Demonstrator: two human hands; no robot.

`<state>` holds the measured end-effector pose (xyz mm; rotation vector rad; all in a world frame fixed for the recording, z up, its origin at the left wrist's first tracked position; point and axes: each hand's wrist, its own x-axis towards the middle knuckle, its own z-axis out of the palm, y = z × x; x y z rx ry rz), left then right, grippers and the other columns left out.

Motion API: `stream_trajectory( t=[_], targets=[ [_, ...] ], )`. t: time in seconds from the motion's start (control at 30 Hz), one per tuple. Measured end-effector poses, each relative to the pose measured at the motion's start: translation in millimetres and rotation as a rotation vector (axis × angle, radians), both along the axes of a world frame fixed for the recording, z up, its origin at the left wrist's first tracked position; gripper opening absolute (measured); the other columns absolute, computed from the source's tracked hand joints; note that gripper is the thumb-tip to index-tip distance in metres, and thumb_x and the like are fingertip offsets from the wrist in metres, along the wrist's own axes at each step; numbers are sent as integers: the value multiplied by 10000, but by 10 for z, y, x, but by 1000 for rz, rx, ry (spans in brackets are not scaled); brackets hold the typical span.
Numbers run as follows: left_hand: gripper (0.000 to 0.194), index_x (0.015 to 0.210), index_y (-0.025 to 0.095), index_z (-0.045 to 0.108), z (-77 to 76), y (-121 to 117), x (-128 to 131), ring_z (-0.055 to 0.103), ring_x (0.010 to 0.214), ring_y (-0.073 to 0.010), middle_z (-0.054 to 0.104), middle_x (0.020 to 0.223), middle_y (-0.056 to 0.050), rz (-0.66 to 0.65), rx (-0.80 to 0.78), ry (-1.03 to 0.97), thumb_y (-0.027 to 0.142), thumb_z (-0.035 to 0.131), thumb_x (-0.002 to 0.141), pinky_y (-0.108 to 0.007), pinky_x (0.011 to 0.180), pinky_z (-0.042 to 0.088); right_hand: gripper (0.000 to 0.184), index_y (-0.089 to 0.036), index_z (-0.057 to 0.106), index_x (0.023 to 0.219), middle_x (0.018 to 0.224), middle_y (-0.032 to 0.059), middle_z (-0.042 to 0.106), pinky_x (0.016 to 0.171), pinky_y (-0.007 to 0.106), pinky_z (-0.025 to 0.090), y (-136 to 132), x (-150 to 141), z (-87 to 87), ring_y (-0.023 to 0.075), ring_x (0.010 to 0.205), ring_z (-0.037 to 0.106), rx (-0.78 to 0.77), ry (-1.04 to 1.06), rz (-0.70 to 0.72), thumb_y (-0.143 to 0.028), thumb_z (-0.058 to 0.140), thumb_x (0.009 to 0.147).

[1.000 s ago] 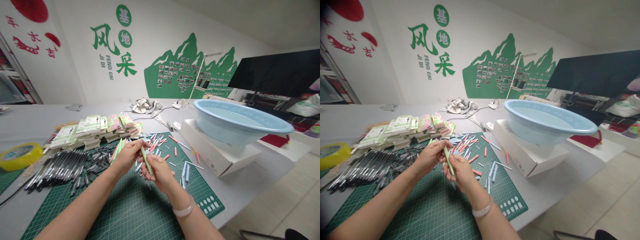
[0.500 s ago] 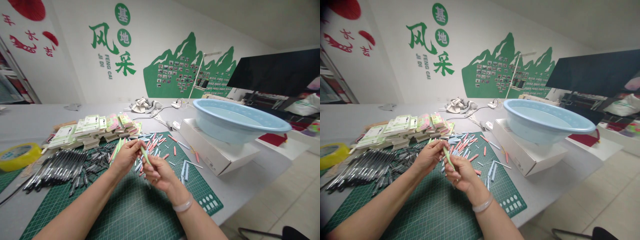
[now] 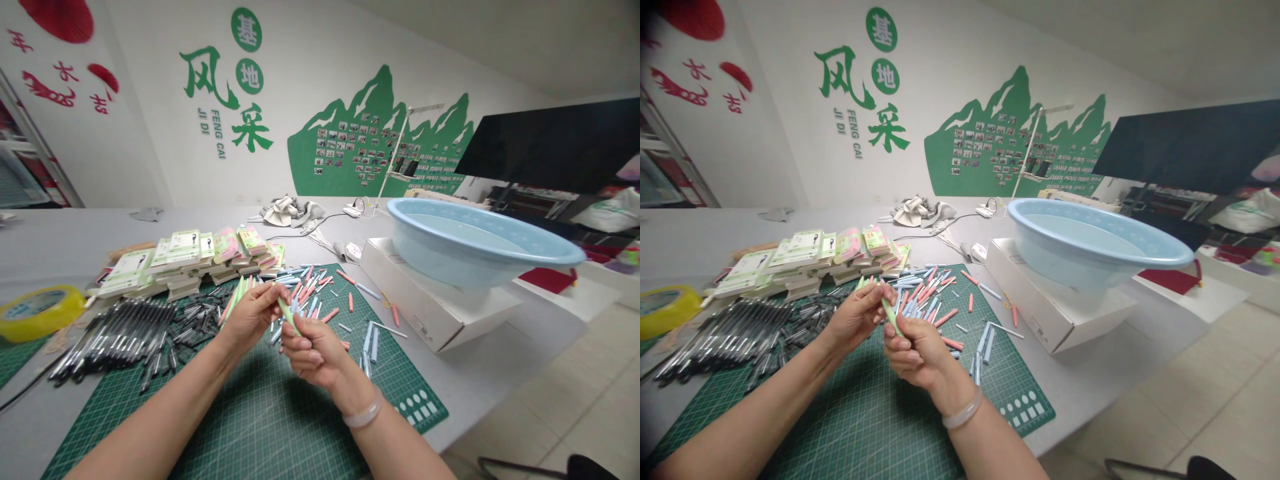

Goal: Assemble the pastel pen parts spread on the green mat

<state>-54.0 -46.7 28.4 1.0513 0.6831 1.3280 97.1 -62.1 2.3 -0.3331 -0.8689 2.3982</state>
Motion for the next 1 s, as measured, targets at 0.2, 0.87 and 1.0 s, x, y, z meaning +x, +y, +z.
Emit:
stream_trajectory(
  t=[0.2, 0.87, 1.0],
  targets=[
    [280, 761, 120, 640, -101, 35, -24, 432, 507, -62, 530, 631, 9, 12, -68, 42, 398, 659, 733, -177, 475, 355, 335, -148, 549, 833, 512, -51, 514, 309, 132, 224, 7, -103, -81, 40, 330, 403, 285, -263, -366, -483, 533, 820],
    [142, 814, 94, 653, -386, 44, -544, 526, 498, -39, 571, 610, -3, 307, -310, -82, 230, 643, 774, -100, 459, 460, 462, -198, 505, 1199, 834, 63, 663, 549, 287, 522, -122, -240, -93, 142, 617, 623, 352, -140, -357, -330, 634, 776],
    [100, 800, 76, 651, -363, 93, -602, 528, 456, -41, 556, 562, -6, 302, -390, -171, 162, 600, 800, -94, 422, 476, 325, -138, 620, 1075, 845, 94, 674, 664, 316, 516, -142, -236, -67, 153, 691, 631, 422, -108, -333, -262, 640, 775]
  ],
)
